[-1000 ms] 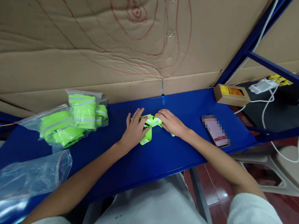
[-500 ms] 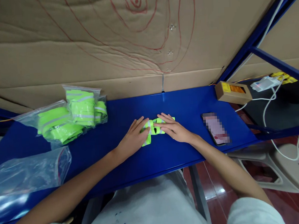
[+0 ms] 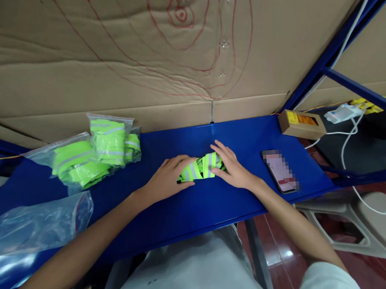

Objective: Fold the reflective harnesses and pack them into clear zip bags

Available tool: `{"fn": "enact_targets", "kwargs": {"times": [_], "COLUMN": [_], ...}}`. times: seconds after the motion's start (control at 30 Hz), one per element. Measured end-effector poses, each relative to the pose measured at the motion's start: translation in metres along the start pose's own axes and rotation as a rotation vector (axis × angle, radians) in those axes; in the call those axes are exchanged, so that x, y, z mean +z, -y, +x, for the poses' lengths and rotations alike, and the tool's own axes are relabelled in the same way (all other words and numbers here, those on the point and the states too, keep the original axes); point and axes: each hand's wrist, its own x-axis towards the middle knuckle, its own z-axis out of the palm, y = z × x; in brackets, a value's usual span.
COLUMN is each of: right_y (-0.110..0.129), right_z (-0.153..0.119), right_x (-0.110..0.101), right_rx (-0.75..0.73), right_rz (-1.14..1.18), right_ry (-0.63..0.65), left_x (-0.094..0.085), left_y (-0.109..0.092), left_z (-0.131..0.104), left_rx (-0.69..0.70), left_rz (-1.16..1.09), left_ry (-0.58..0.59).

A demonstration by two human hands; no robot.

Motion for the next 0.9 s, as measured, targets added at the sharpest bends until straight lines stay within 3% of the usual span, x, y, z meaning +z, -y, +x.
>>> {"fn": "enact_targets", "kwargs": {"times": [0.13,0.2,0.33,0.43,0.53,0.67,0.77,0.83,0.9], "right_y": [0.001,-0.001,-0.005,-0.008,-0.014,-0.022,-0.015,-0.004,0.009], "right_z": [0.010,0.020,0.043,0.061,0.080,0.094,0.084,0.073,0.063], "right_x": [-0.011,-0.011,-0.006,-0.003,0.001,0.007,0.006,0.004,0.003], "right_rx": [-0.058,0.003,0.230,0.401,0.503,0.523,0.414,0.175,-0.111], "right_rz": [0.008,-0.009,-0.016,-0.118,-0.237,-0.254,-0.272,-0.266,-0.272], "right_ry": [0.000,0.029,-0.045,-0.097,-0.084,-0.122,-0.268,-0.382,-0.381], "left_x": [-0.012,-0.015,-0.013,-0.007,0.000,0.000,-0.009,-0.015,-0.019], "left_y": [0.021,0.033,0.033,0.015,0.006,0.027,0.048,0.054,0.055], "left_z": [0.022,0.034,0.042,0.030,0.024,0.040,0.058,0.064,0.064], "left_rx": [-0.222,-0.283,-0.292,-0.148,-0.032,-0.218,-0.308,-0.336,-0.347], "left_rz": [-0.433,-0.507,-0.388,-0.222,-0.043,-0.223,-0.370,-0.506,-0.664], "left_ry": [0.041,0.068,-0.141,-0.282,-0.193,-0.088,-0.083,-0.045,0.013]}}
